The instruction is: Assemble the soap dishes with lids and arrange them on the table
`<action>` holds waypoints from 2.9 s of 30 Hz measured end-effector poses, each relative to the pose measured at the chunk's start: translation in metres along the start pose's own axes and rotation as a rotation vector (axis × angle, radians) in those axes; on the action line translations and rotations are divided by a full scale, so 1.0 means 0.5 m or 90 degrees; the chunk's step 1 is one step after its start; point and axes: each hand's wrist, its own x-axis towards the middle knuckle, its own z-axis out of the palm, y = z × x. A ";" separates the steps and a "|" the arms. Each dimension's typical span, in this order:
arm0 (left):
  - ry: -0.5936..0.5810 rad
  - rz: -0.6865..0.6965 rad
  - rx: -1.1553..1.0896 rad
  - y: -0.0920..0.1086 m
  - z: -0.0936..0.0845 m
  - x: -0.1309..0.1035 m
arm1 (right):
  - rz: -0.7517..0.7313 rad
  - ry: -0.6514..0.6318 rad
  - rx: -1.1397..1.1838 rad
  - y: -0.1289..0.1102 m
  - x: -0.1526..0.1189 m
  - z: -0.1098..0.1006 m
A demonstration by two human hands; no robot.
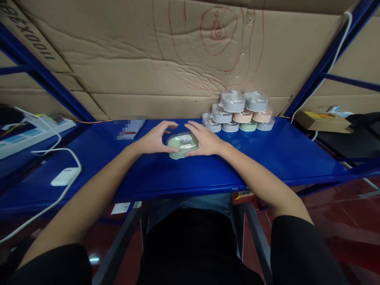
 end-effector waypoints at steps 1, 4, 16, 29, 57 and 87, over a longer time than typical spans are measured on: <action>-0.040 -0.024 -0.006 0.003 0.007 -0.001 | -0.003 -0.030 0.012 -0.001 0.000 -0.002; -0.128 -0.078 -0.006 0.010 0.029 0.000 | 0.036 -0.084 0.027 -0.009 -0.002 -0.012; -0.091 -0.080 -0.101 0.009 0.075 0.002 | 0.081 -0.085 0.076 -0.031 -0.023 -0.055; -0.091 -0.160 0.078 -0.038 0.017 0.009 | 0.311 -0.191 0.052 0.042 -0.108 -0.211; -0.090 -0.067 -0.052 -0.006 0.070 0.002 | 0.049 -0.031 0.028 -0.036 -0.041 0.011; 0.016 -0.212 0.106 -0.107 0.038 0.008 | 0.241 -0.231 -0.028 0.124 -0.121 -0.162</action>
